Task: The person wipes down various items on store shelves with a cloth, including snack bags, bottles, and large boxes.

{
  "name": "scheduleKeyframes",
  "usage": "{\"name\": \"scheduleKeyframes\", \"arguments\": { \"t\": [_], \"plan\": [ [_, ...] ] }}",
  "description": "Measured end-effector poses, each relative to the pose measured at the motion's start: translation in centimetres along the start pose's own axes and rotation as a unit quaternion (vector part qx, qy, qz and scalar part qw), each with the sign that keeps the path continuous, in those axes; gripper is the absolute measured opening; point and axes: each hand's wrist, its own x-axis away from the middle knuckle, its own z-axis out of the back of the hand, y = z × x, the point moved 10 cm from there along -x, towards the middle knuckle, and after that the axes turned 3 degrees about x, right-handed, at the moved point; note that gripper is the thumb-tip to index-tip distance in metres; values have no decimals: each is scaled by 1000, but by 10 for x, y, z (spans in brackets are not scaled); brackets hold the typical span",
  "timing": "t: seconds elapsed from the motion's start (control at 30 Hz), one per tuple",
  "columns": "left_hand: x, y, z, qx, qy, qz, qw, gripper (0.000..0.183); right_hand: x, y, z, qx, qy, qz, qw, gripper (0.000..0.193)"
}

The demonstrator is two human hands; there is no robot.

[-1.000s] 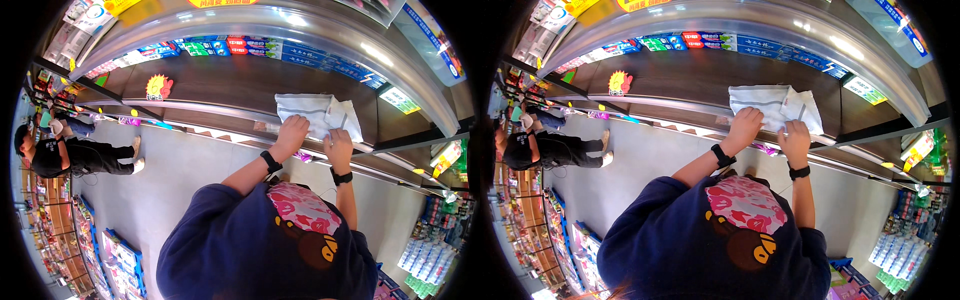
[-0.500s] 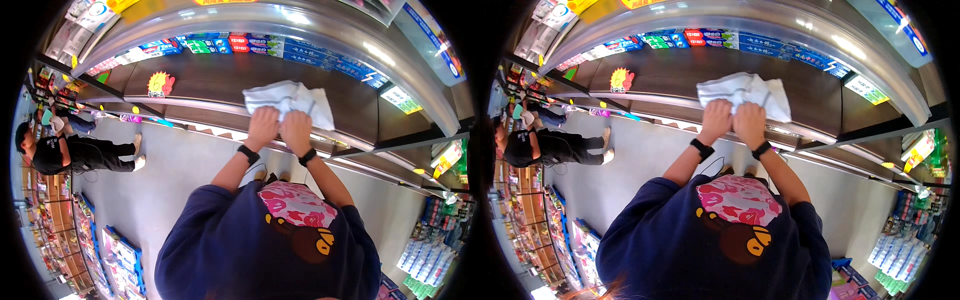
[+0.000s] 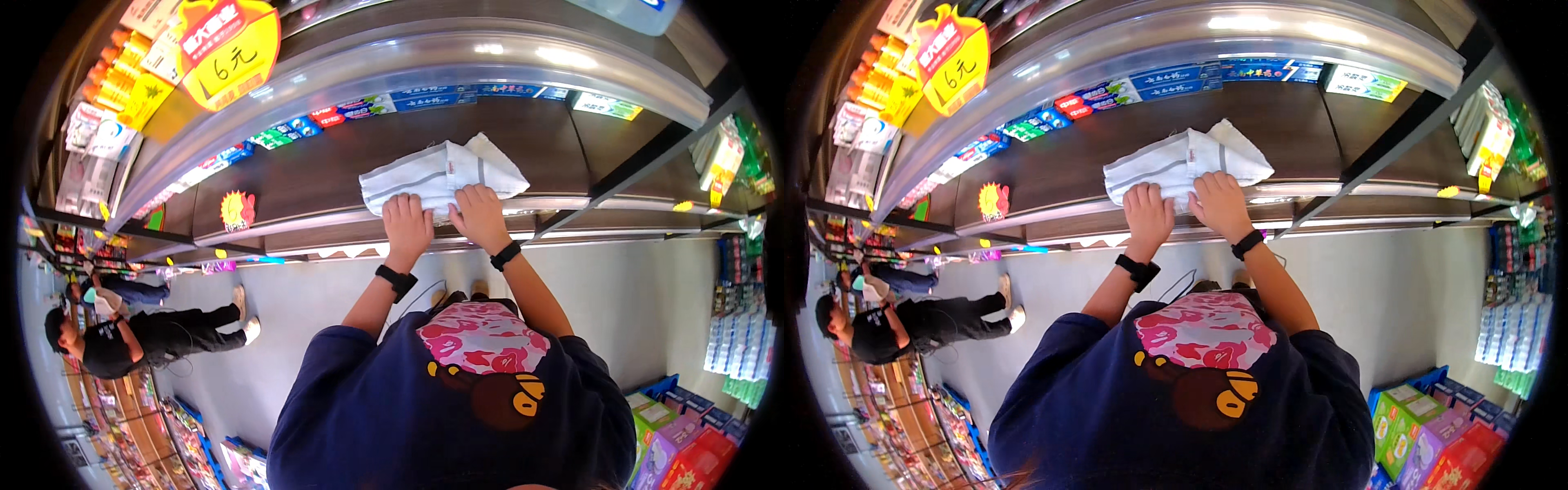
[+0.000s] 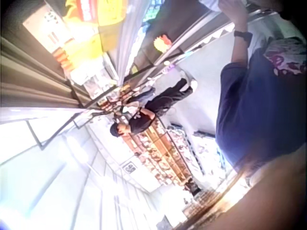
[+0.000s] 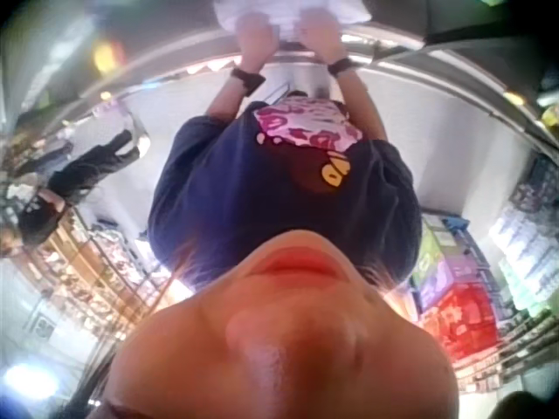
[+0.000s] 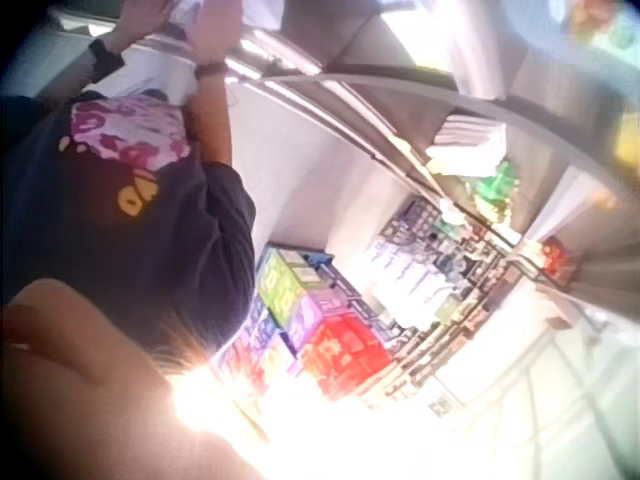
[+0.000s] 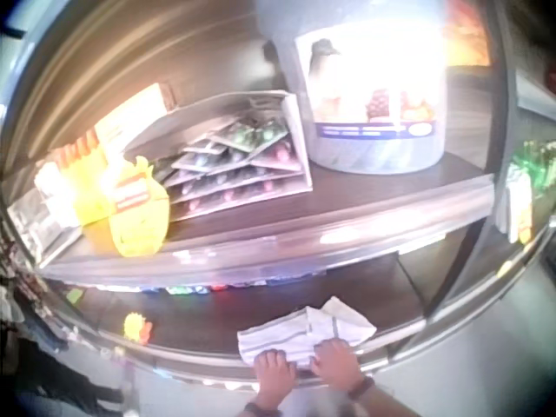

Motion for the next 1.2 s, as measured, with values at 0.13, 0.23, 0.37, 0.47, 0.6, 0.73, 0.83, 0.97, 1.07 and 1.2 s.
{"name": "scheduleKeyframes", "arguments": {
  "t": [0.13, 0.23, 0.37, 0.47, 0.6, 0.73, 0.83, 0.97, 1.07, 1.2],
  "plan": [
    [-6, 32, -18, 22, -10, -25, 999, 36, 12, 33, 15, 23, 11, -49, 998, 13],
    [-22, 55, -15, 34, 21, -72, 997, 35, 11, 57, 26, 60, 55, -68, 994, 15],
    [-33, 57, -14, 57, 40, -78, 995, 24, 9, 64, 24, 63, 108, -48, 991, 16],
    [-43, 54, -20, 115, 8, -84, 990, 27, 13, 66, 21, 69, 127, -44, 988, 15],
    [-50, 56, -22, 129, 15, -116, 985, 17, 15, 63, 23, 73, 143, -32, 986, 15],
    [-54, 50, -26, 133, 37, -96, 986, 19, 13, 63, 22, 77, 135, -34, 987, 15],
    [-54, 52, -39, 109, -17, -107, 988, 18, 12, 65, 23, 68, 130, -44, 988, 15],
    [-62, 45, -59, 70, -102, -75, 989, 24, 4, 70, 18, 50, 111, -70, 990, 18],
    [-67, 47, -50, 73, -63, -88, 991, 24, -5, 66, 22, 51, 94, -76, 991, 19],
    [-64, 44, -46, 79, -94, -66, 990, 32, -1, 69, 21, 84, 78, -123, 986, 25]
  ]
}}
